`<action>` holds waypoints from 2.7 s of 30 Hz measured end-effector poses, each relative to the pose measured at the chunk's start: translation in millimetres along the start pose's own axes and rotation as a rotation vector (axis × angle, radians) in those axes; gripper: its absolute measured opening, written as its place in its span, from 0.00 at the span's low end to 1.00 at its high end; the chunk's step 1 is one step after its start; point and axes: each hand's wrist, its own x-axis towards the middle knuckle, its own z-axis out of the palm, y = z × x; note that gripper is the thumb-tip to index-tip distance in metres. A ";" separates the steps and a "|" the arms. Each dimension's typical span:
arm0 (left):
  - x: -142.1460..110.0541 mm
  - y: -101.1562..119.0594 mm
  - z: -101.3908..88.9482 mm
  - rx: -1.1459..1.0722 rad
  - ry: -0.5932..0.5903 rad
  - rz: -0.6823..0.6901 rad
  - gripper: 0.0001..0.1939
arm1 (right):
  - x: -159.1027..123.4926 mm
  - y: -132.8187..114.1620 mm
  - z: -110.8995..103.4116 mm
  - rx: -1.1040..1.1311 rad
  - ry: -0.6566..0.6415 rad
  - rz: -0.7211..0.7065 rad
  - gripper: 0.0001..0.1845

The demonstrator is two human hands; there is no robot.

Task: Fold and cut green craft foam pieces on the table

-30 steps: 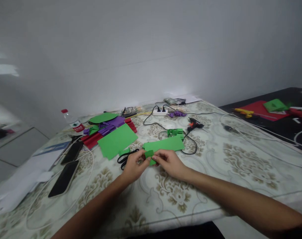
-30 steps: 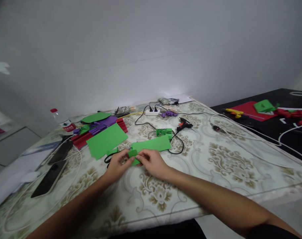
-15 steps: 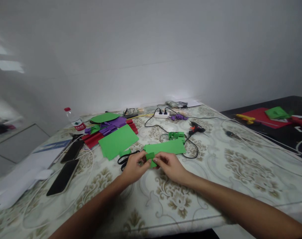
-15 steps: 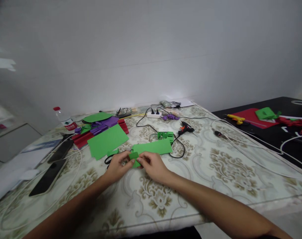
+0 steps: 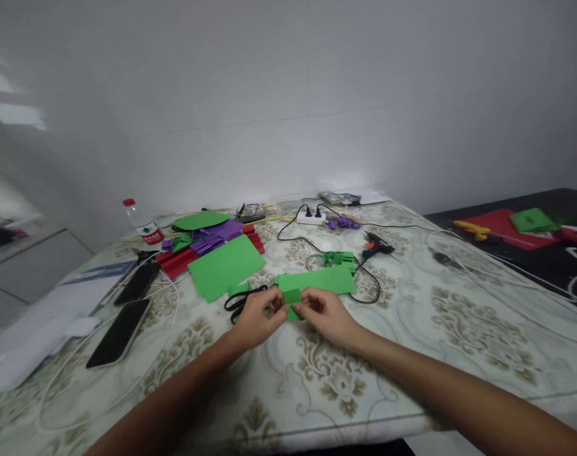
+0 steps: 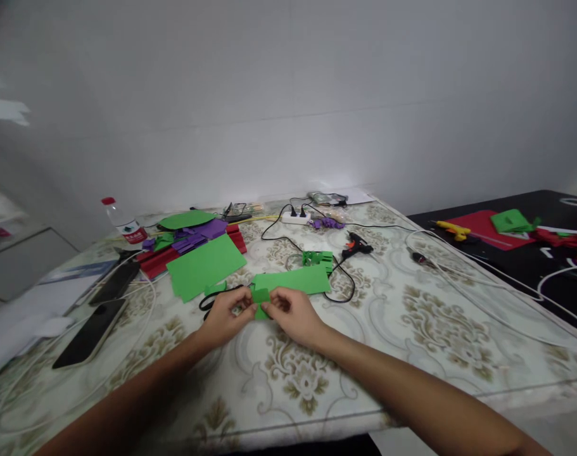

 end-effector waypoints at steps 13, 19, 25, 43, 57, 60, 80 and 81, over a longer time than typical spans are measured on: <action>-1.5 -1.4 -1.4 0.061 0.008 0.105 0.09 | 1.5 0.9 -1.6 0.092 -0.027 0.053 0.17; -0.7 -2.2 -2.2 0.068 0.023 0.107 0.09 | 3.1 2.3 -1.7 0.203 -0.037 0.082 0.20; -2.0 -1.4 -2.0 0.075 0.029 0.113 0.08 | 2.5 0.8 -0.9 0.192 -0.014 0.080 0.21; -3.4 -1.5 -2.0 0.233 0.005 0.213 0.11 | 1.8 -2.2 -2.1 0.168 -0.026 0.087 0.23; -2.1 -0.3 -0.4 0.145 0.008 0.140 0.10 | 2.6 -5.0 -3.3 0.191 0.027 0.100 0.22; -1.8 0.6 0.0 0.125 0.011 0.135 0.10 | 3.5 -5.2 -4.1 0.187 0.030 0.092 0.22; -6.1 -7.8 0.7 0.033 -0.017 0.031 0.06 | 1.7 -4.8 -3.1 0.352 0.010 0.181 0.21; -6.5 -7.7 0.3 0.044 -0.017 0.039 0.07 | 1.8 -5.2 -3.4 0.363 0.012 0.173 0.20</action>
